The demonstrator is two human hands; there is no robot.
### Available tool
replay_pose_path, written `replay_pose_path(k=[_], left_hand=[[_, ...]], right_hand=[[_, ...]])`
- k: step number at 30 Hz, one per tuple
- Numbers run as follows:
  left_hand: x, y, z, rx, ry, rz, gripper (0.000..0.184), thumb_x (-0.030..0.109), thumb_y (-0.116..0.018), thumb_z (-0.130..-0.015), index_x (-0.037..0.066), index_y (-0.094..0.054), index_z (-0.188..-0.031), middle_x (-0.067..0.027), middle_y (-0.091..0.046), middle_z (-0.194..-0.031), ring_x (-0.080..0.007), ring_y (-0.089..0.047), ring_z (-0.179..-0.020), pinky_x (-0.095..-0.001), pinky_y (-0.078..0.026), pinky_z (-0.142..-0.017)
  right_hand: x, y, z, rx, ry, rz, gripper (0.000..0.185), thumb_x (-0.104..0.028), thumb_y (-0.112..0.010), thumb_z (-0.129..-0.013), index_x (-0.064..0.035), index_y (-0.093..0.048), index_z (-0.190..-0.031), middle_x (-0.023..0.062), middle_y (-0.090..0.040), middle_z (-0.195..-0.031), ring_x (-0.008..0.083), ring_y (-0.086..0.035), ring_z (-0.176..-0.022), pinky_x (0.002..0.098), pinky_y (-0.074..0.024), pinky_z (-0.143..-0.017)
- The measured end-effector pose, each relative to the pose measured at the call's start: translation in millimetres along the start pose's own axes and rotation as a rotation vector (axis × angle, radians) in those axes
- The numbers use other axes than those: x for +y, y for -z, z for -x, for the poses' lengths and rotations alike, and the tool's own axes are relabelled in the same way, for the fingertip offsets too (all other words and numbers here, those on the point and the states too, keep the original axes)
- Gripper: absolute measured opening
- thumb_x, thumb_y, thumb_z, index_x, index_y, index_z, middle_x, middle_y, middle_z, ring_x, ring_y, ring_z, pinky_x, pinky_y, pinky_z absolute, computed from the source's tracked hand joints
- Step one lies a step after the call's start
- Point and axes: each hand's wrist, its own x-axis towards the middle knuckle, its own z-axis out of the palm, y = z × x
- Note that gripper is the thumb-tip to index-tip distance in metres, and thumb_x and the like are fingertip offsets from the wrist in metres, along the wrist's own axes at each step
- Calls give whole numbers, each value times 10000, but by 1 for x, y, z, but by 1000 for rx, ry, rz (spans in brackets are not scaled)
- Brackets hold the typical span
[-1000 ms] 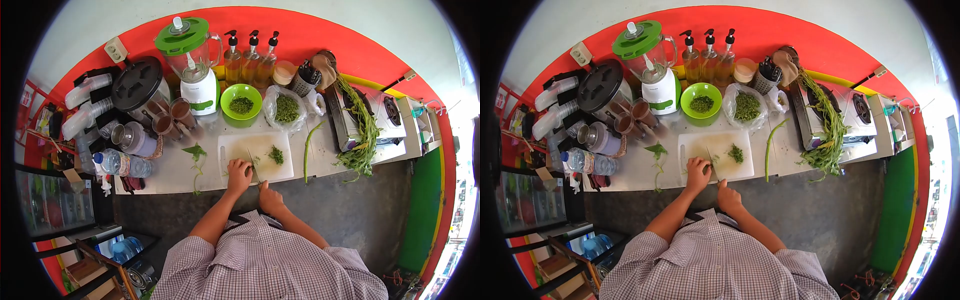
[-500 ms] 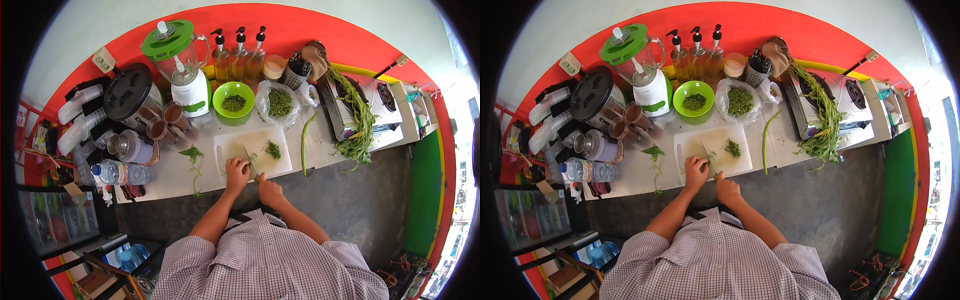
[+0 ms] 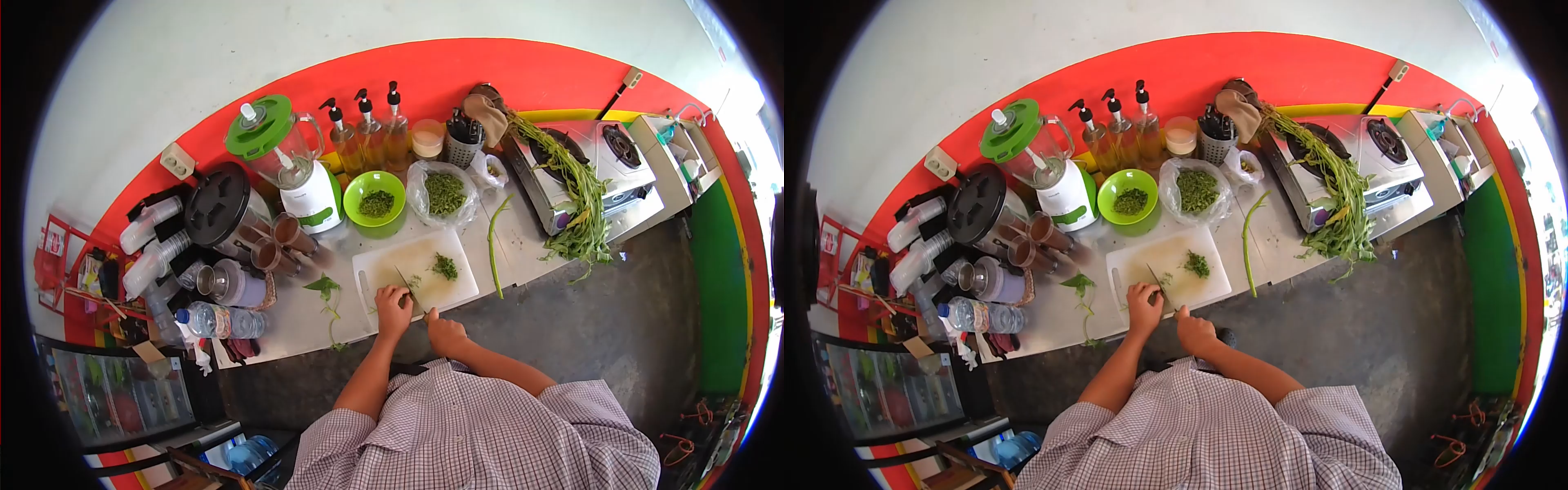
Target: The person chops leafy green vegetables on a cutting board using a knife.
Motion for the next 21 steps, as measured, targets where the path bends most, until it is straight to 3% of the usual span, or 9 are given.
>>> replay_pose_path(k=[2,5,7,11,13,16,21], left_hand=[[0,1,1,-8,1,6,136,50,-727,-770,72,-706,-903,-93,-638,-914,-339,-576,-950,-456,-459,-871],[0,1,1,-17,4,5,121,58,-722,-789,71,-704,-908,-86,-640,-921,-329,-579,-957,-458,-453,-883],[2,3,-2,-28,-1,-1,117,60,-721,-794,70,-703,-909,-88,-640,-922,-327,-579,-957,-459,-452,-883],[2,2,0,-6,-2,5,127,41,-729,-764,47,-681,-882,-113,-629,-907,-341,-572,-947,-447,-464,-865],[2,1,1,-16,12,9,125,41,-728,-768,44,-671,-880,-115,-626,-914,-340,-571,-949,-447,-464,-868],[0,2,0,-8,49,49,130,39,-723,-780,38,-650,-888,-116,-615,-928,-343,-563,-956,-450,-461,-870],[-1,0,3,9,-34,-8,170,34,-727,-767,41,-643,-914,-119,-599,-945,-351,-551,-965,-452,-461,-872]], right_hand=[[5,0,-3,-4,14,6,566,-140,-605,-907,82,-343,-1356,254,-728,-1004,412,-736,-932,489,-592,-792],[2,9,-5,-5,44,31,426,-221,-526,-998,44,-383,-1300,209,-748,-983,373,-749,-913,469,-601,-763],[2,6,-2,-17,44,-17,545,-133,-605,-902,81,-353,-1334,262,-724,-1015,410,-735,-937,495,-593,-781],[5,3,-1,-48,24,-22,551,-133,-603,-902,87,-350,-1339,265,-723,-1021,415,-733,-940,494,-593,-784],[6,8,-7,-50,59,62,416,-187,-528,-974,36,-392,-1297,217,-747,-1004,382,-746,-928,475,-596,-789],[6,3,-5,-15,64,-3,581,-132,-604,-902,95,-338,-1366,250,-729,-999,398,-738,-919,492,-593,-775],[9,-2,0,-29,40,40,571,-136,-605,-902,79,-346,-1363,242,-732,-1004,385,-741,-920,489,-592,-778]])
